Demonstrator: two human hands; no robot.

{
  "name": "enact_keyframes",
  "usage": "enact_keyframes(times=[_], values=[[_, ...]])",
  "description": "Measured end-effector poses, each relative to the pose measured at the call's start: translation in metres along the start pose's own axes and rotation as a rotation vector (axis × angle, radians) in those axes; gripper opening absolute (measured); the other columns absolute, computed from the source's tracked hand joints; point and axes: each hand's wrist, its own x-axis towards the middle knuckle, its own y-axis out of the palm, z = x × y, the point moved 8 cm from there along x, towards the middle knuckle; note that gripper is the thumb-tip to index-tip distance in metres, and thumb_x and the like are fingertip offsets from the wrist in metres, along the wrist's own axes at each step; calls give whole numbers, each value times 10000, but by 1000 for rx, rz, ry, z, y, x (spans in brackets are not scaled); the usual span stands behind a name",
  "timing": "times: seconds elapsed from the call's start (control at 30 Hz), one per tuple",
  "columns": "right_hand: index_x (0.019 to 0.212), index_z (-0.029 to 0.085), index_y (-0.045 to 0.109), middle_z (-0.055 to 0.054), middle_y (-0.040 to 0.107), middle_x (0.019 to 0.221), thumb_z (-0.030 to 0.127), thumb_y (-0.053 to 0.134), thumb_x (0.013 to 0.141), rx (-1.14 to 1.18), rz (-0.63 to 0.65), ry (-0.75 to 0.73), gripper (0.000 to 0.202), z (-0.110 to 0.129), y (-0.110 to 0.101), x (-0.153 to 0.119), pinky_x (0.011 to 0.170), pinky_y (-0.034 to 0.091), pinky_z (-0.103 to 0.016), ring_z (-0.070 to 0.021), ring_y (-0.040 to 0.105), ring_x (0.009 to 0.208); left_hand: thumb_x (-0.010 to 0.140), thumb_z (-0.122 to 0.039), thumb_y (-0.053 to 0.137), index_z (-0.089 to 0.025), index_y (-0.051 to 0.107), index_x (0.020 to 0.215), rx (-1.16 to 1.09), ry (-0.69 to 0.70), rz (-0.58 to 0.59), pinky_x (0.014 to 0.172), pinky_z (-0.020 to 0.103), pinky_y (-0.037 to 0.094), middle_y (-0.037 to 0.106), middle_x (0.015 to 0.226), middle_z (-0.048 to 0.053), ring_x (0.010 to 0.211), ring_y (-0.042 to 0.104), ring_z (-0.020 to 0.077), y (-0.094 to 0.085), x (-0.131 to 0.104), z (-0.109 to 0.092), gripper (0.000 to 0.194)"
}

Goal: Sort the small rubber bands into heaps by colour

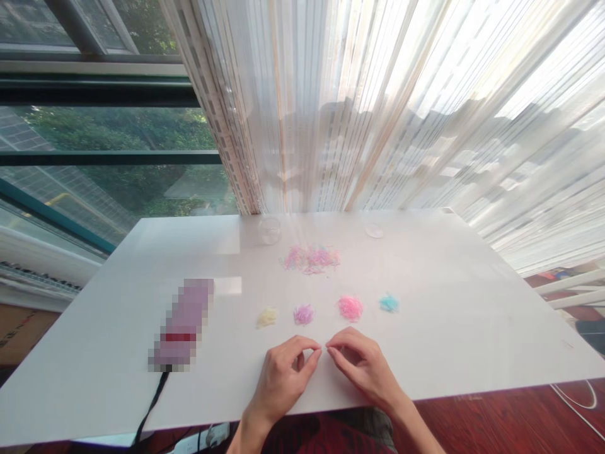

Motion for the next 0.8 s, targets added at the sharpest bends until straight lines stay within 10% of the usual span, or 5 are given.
enact_keyframes(times=[0.57,0.8], values=[[930,220,753,-36,750,837,237,631,1004,-61,-14,-10,144,7,-4,1,714,579,-273,-178,709,761,987,-236,670,-228,744,989,28,-45,-10,617,219,543,790,868,-5,568,623,112,-1,-1,4,75],[947,244,760,-53,784,899,358,640,1016,-280,-269,-24,180,-5,-78,1,714,598,-319,-203,701,752,1010,-232,614,-228,711,1003,72,-21,1,611,222,525,766,877,-6,557,603,110,0,0,2,98]])
